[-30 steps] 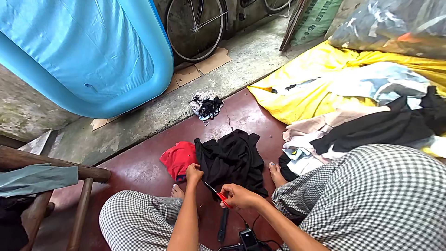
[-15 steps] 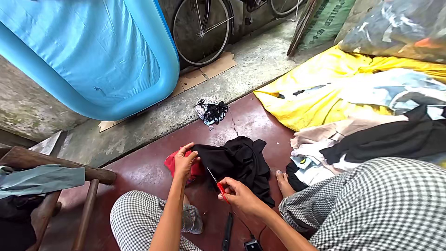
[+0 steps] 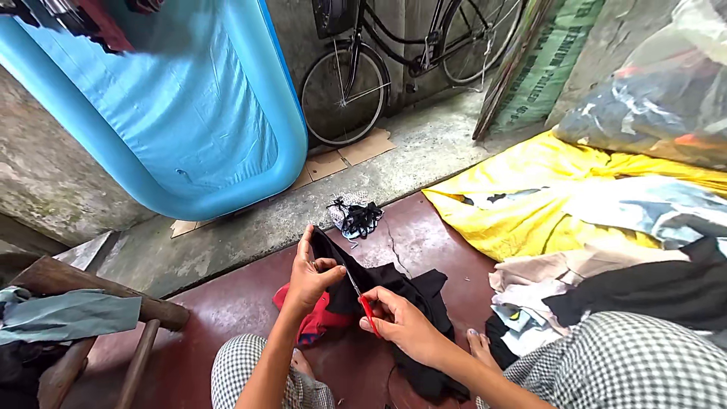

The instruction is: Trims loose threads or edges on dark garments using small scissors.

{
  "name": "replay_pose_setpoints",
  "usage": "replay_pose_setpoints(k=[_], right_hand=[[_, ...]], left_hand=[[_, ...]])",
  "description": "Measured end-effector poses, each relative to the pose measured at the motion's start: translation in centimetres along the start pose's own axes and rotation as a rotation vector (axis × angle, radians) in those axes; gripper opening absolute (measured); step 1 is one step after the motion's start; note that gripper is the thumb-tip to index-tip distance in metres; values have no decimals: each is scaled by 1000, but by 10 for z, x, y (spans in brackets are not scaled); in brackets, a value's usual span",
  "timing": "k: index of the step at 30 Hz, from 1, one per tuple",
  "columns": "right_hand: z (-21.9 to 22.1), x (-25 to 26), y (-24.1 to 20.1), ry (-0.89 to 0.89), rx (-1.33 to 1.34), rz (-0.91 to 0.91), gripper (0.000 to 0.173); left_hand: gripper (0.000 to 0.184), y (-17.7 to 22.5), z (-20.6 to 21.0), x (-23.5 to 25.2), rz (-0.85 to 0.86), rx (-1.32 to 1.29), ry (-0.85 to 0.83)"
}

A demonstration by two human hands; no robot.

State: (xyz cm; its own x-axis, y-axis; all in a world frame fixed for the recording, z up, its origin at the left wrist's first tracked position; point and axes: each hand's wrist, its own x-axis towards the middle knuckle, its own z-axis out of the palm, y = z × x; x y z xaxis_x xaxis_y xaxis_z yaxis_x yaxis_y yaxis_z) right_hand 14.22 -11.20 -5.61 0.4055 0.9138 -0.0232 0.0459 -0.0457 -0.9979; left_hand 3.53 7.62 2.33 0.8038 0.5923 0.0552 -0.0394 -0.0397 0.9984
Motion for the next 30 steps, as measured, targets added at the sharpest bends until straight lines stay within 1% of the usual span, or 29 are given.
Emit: replay_pose_setpoints(k=[4,9,13,16,20,23,26,30], right_hand=[[-10,5,-8,-47,-29,-17,39],[-11,12,-24,-103,-14,-42,40],[-17,19,-37,-272,140,-41,41],[-26,25,-43,-408,277,3,41],[-36,27,-41,-512,329,8,43],[-37,25,-41,-528,331,-10,41],[-38,24,-38,-505,318,-30,40],[-39,21,-36,-494,314,-14,40]], left_hand=[[113,0,-2,4,63,-72,-8],[111,1,-7,4,89,-196,-16],[117,5,-8,4,126,-235,-12],[121,8,-9,4,138,-234,-25],[122,11,-10,2,120,-193,-55],[122,12,-9,1,104,-182,-76],[122,11,-11,0,96,-172,-86],[122,10,-15,-1,93,-149,-120]])
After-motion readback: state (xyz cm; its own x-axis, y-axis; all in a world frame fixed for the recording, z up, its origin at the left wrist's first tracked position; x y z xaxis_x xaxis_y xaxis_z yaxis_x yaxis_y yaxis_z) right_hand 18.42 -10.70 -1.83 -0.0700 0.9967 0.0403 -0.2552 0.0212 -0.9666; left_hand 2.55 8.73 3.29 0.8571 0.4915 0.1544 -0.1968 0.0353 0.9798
